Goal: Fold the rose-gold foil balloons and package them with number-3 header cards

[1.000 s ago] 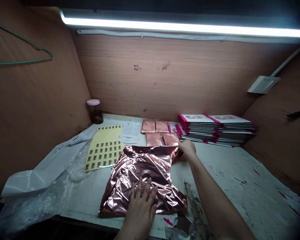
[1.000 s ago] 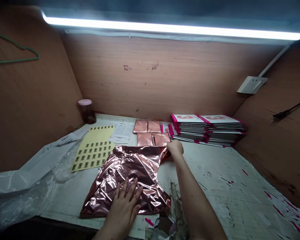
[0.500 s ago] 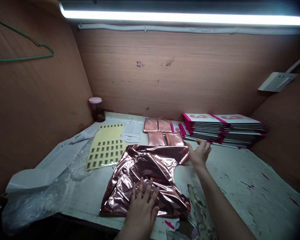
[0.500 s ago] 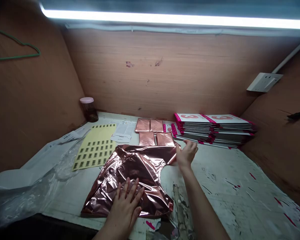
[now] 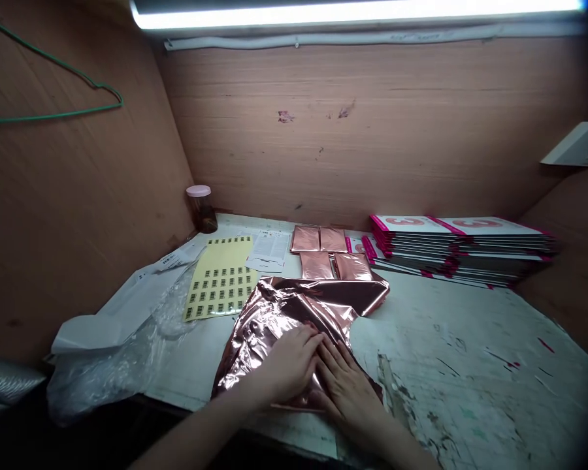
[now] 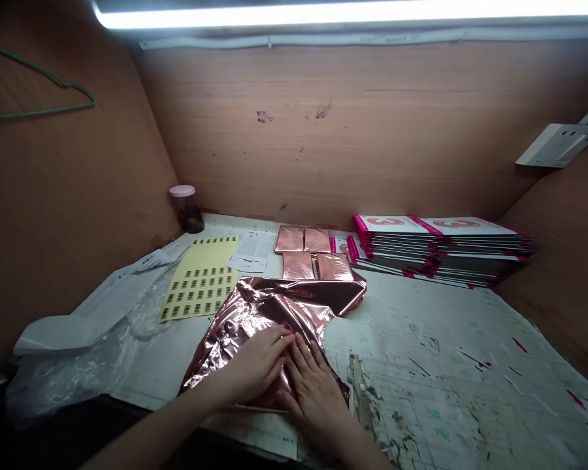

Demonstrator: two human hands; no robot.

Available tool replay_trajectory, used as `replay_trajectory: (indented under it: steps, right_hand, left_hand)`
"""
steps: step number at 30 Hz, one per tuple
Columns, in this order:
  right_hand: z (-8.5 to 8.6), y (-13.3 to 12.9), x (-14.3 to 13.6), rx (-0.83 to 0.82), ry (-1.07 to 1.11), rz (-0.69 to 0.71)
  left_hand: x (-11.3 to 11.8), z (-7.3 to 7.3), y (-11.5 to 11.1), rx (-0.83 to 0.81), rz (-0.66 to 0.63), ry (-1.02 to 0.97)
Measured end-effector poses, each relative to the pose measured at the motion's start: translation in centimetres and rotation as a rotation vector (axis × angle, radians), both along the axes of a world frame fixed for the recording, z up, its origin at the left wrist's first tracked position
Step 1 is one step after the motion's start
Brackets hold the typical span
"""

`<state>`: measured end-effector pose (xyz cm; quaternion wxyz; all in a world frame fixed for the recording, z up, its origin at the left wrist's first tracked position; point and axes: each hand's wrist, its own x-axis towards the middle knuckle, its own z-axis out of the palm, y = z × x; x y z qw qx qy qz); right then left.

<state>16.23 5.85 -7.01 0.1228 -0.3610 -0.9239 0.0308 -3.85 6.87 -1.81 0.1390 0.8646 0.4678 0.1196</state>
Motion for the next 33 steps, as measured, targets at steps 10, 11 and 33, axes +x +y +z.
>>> replay_trajectory:
  steps: [10,11,33]
  right_hand:
    - [0.3,-2.4,2.5,0.165,0.056,0.124]
    - [0.4,-2.4,2.7,0.192,0.057,0.141]
    - [3.6,1.3,3.2,-1.139,0.750,-0.444]
  left_hand:
    - [-5.9,0.2,0.7,0.003,-0.160,0.087]
    - [-7.2,0.6,-0.7,-0.060,-0.187,0.040]
    - [-11.1,-1.2,-4.6,-0.563,0.672,-0.546]
